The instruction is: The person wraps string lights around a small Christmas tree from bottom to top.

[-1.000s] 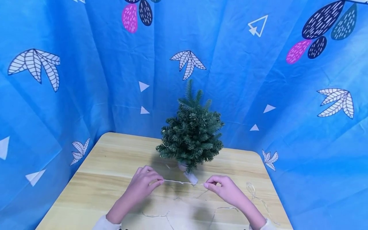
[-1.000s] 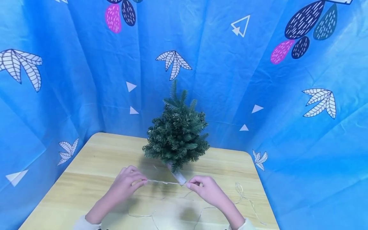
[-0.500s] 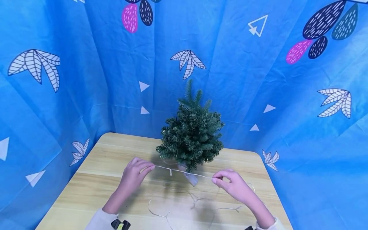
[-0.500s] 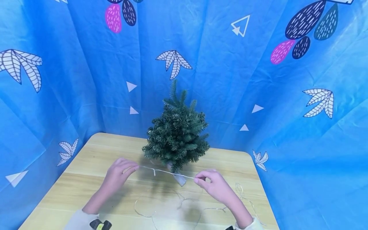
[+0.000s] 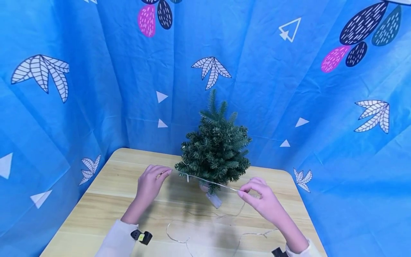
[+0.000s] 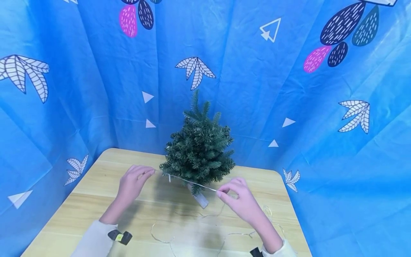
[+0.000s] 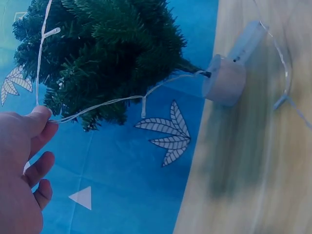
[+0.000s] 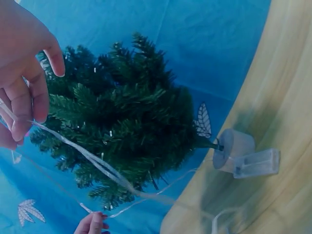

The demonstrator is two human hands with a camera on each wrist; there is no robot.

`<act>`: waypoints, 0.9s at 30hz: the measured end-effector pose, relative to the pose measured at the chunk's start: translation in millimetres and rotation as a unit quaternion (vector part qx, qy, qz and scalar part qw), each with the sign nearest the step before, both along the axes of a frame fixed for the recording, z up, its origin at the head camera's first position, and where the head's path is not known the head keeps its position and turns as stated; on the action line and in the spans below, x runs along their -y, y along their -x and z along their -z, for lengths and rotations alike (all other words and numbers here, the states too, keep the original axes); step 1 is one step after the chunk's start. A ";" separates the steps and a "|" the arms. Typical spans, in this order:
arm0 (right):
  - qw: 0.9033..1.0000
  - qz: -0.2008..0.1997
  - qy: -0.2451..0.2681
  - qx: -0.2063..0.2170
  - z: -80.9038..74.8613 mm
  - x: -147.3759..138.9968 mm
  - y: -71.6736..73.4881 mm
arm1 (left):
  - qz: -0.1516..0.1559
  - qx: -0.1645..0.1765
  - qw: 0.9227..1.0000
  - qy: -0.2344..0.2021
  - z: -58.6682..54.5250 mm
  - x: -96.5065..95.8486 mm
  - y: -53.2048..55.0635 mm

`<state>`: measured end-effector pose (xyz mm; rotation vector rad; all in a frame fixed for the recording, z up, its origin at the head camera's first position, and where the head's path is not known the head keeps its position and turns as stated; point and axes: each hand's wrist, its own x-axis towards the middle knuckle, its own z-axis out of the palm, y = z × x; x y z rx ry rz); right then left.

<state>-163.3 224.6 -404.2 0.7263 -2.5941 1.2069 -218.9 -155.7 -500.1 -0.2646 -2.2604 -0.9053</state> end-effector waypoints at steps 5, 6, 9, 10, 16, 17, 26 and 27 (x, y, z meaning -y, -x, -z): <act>0.999 0.025 0.027 -0.007 -4.7 -1.5 0.8 | -0.007 0.005 1.000 -0.014 -7.8 -5.3 8.4; 0.999 0.031 0.033 -0.010 -5.7 -1.8 1.1 | -0.008 0.006 1.000 -0.018 -9.3 -6.4 9.9; 0.997 0.052 0.045 -0.019 -8.2 -2.6 2.0 | -0.004 0.011 1.000 -0.027 -13.9 -10.3 13.9; 0.997 0.062 0.048 -0.017 -8.9 -3.2 2.2 | -0.002 0.014 0.999 -0.029 -15.6 -11.8 15.0; 0.989 0.134 0.058 0.015 -11.3 -11.5 5.8 | 0.014 0.030 0.999 -0.031 -23.6 -21.9 19.9; 0.987 0.145 0.061 0.024 -11.5 -13.5 6.4 | 0.018 0.029 0.999 -0.030 -24.8 -23.5 20.5; 0.976 0.191 0.074 0.069 -5.1 -29.8 7.8 | 0.041 0.035 0.999 -0.004 -35.0 -35.6 21.7; 0.976 0.192 0.073 0.070 -3.5 -31.2 7.1 | 0.043 0.035 0.998 0.000 -35.4 -36.3 21.3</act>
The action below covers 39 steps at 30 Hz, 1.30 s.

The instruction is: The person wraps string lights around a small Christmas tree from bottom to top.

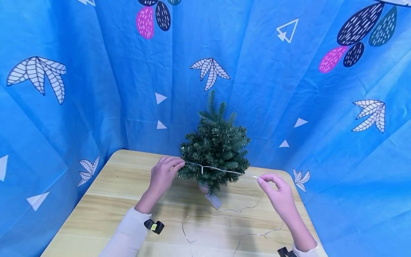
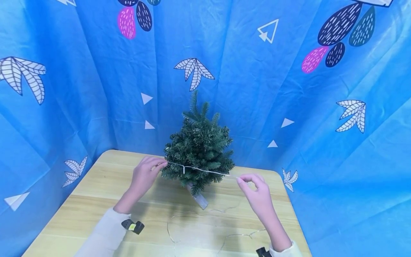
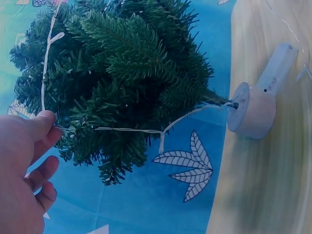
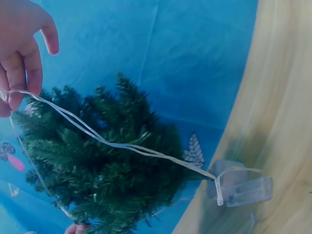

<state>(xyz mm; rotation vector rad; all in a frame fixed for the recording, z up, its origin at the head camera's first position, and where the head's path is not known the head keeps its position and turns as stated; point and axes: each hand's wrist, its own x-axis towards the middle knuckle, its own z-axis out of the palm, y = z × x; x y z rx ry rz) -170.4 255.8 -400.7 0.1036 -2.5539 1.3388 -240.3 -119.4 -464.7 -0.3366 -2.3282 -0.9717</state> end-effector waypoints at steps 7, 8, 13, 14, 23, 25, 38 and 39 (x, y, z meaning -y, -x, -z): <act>1.000 -0.010 0.003 0.011 15.5 -7.2 -5.8 | 0.010 0.007 1.000 0.010 -0.3 -3.3 -5.3; 1.000 -0.011 0.005 0.013 17.7 -7.7 -6.3 | 0.010 0.010 1.000 0.010 -1.0 -3.9 -6.5; 1.000 -0.017 0.014 0.009 26.4 -10.6 -7.9 | 0.012 -0.009 1.000 0.007 -5.6 -10.3 -15.8; 1.000 -0.017 0.018 0.007 27.8 -11.2 -8.4 | 0.015 -0.019 1.000 0.003 -6.9 -12.5 -18.2; 0.999 -0.012 0.015 0.031 41.8 -9.7 -8.9 | 0.061 -0.110 0.992 -0.018 -18.7 -49.8 -41.0; 0.999 -0.015 0.011 0.037 44.0 -7.1 -8.0 | 0.083 -0.115 0.990 -0.025 -21.6 -63.0 -46.7; 0.999 -0.044 0.004 0.019 39.8 7.5 -7.7 | 0.188 -0.048 0.980 -0.039 -19.7 -144.7 -53.4; 0.999 -0.048 0.005 0.016 39.6 7.8 -8.0 | 0.197 -0.039 0.979 -0.041 -18.8 -148.3 -53.3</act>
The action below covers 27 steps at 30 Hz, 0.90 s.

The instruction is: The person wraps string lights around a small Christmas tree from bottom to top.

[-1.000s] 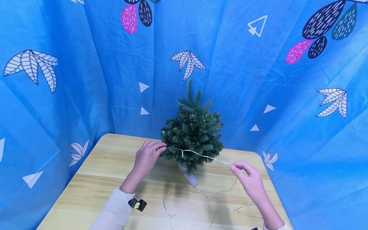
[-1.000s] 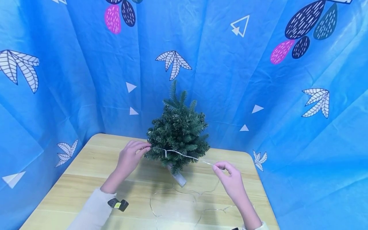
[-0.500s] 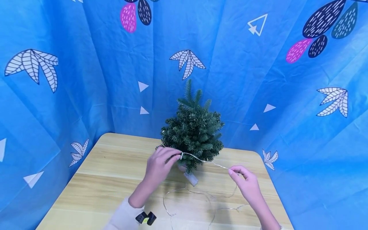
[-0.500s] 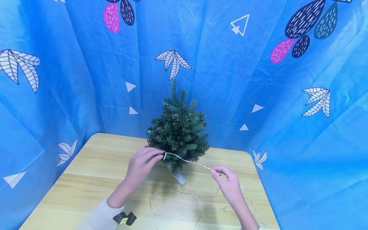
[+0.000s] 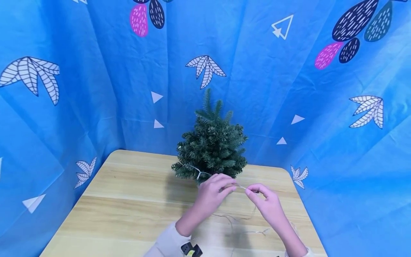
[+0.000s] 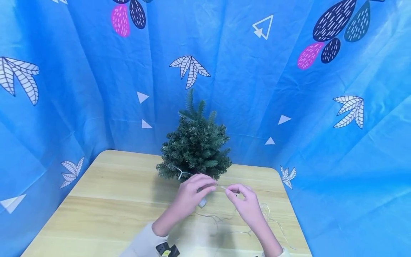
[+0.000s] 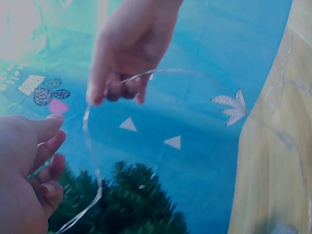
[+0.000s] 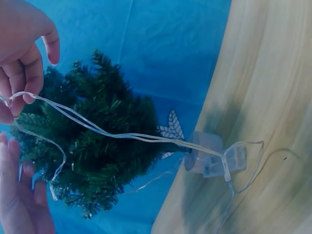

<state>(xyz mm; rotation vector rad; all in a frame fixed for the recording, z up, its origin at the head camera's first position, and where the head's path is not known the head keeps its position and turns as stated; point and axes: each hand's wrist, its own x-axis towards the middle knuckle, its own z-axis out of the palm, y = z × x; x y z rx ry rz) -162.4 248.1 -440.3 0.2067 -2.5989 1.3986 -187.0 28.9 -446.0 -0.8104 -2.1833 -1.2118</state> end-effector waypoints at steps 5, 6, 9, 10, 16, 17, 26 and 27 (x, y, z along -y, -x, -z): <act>1.000 -0.015 0.005 -0.005 -1.4 0.7 -1.7 | 0.026 0.033 0.999 0.002 3.8 -11.5 1.5; 1.000 -0.017 0.006 -0.007 -1.8 0.9 -2.1 | 0.024 0.033 0.999 0.006 4.7 -12.8 2.0; 1.000 -0.023 0.006 -0.005 -3.0 1.3 -3.5 | 0.013 0.026 0.999 0.017 7.5 -15.9 3.4; 1.000 -0.025 0.006 -0.003 -3.4 1.2 -3.8 | 0.011 0.024 0.999 0.019 8.1 -16.7 3.8; 0.999 -0.027 -0.015 0.022 -7.6 -3.8 -4.2 | 0.004 0.028 1.000 0.010 11.0 -18.7 5.6; 0.999 -0.028 -0.020 0.025 -8.7 -5.6 -3.9 | 0.004 0.030 1.000 0.005 11.6 -18.8 5.9; 0.998 -0.038 -0.049 0.009 -11.4 -26.8 0.0 | 0.009 0.031 0.998 -0.046 13.1 -15.4 7.9; 0.998 -0.037 -0.052 0.006 -10.9 -29.6 0.1 | 0.010 0.038 0.998 -0.051 12.9 -14.9 7.9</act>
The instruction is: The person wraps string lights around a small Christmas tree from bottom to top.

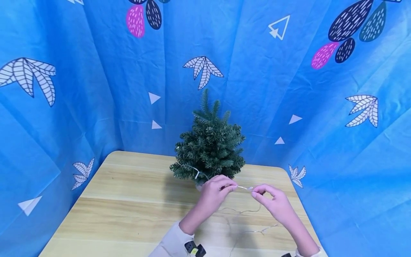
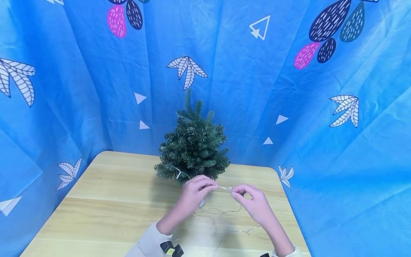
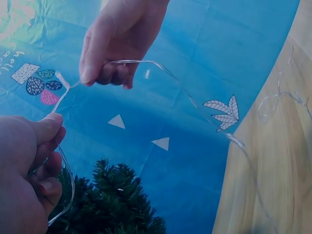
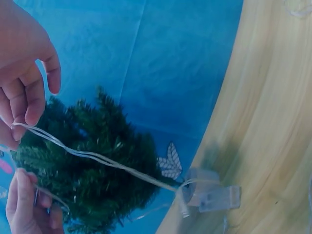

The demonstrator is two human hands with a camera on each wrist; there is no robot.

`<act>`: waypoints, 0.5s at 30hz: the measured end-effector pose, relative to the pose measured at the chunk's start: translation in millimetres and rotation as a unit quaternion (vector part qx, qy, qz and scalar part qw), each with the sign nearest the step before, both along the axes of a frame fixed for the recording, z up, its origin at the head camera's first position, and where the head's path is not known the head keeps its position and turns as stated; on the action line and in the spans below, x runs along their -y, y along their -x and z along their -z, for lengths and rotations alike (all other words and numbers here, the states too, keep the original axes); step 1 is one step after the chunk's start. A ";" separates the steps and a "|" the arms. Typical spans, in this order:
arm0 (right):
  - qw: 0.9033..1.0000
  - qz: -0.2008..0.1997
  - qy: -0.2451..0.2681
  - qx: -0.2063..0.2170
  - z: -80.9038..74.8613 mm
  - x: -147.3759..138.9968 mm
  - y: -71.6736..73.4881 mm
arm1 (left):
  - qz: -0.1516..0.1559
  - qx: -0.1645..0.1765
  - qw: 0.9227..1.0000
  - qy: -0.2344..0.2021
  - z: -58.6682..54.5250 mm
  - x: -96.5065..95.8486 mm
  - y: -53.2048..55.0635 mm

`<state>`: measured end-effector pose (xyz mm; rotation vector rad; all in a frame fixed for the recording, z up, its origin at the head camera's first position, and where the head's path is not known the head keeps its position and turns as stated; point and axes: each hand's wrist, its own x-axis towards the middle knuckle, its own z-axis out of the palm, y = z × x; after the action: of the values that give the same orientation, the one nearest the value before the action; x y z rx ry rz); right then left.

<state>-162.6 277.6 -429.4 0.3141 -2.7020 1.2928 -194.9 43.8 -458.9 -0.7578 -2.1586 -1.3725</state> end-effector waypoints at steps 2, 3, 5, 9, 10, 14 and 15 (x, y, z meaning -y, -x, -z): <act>1.000 0.001 -0.004 -0.006 1.3 -5.2 0.4 | 0.003 0.019 1.000 -0.007 -0.5 1.2 -0.4; 1.000 0.002 -0.006 -0.007 1.8 -7.8 0.4 | 0.004 0.026 1.000 -0.009 -0.3 1.7 -0.6; 1.000 0.006 -0.010 -0.012 2.9 -13.3 0.9 | 0.005 0.041 0.999 -0.015 -0.6 2.6 -1.4; 0.999 0.023 -0.021 -0.020 4.1 -26.4 1.8 | -0.004 0.051 0.998 -0.027 -0.5 4.1 -1.8; 0.999 0.029 -0.026 -0.023 4.0 -30.1 1.8 | -0.006 0.052 0.998 -0.030 -0.6 4.5 -1.8; 0.997 0.053 -0.043 -0.022 2.3 -44.0 1.4 | -0.016 0.056 0.998 -0.036 -0.8 5.9 -1.6; 0.997 0.057 -0.047 -0.021 2.0 -46.8 1.5 | -0.018 0.057 0.998 -0.036 -1.0 6.2 -1.6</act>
<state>-164.0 324.4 -431.4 0.1900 -2.7068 1.1179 -193.4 37.6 -457.9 -0.6233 -2.1837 -1.4990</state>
